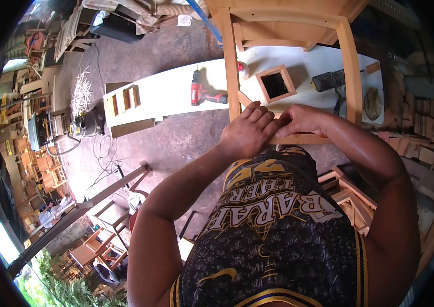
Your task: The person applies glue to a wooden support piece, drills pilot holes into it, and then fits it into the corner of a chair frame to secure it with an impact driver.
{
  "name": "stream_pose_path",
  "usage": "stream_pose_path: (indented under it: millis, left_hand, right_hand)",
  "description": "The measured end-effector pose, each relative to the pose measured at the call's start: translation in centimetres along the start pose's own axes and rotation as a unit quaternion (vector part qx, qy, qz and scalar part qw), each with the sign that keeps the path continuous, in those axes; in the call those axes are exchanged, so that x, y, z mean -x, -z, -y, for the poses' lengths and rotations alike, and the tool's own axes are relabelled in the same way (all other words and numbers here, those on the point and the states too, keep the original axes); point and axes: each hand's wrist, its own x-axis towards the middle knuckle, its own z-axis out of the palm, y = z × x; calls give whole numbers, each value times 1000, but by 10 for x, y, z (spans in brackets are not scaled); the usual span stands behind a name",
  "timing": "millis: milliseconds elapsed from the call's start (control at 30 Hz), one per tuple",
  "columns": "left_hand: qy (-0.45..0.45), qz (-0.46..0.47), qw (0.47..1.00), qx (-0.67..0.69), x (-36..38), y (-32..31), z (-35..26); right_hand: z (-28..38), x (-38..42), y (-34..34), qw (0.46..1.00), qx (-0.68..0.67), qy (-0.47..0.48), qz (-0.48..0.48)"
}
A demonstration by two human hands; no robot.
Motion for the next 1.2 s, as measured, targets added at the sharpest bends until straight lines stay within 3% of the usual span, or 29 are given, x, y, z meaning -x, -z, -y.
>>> stream_pose_path:
  millis: [100,200,233,333,533,700,1200]
  left_hand:
    - [2,-4,1000,2,0,2,-1]
    - [3,-9,1000,10,0,2,-2]
    - [1,-11,1000,15,-1,2,-1]
    - [-1,-25,1000,6,-1,3,-1]
    - [-11,-28,999,-16,1,2,-1]
    - [-18,-37,999,-16,2,-2,3]
    - [-15,-21,999,21,1,-6,6]
  right_hand:
    - [9,7,13,998,-13,53,22]
    - [25,-18,27,984,-72,121,-113]
    - [39,-24,24,983,-84,131,-101]
    - [67,-46,14,989,14,133,-69]
    - [71,-65,7,993,-12,107,-53]
    - [69,-72,4,988,-121,76,-56]
    - [72,-70,1,987,-122,94,-46]
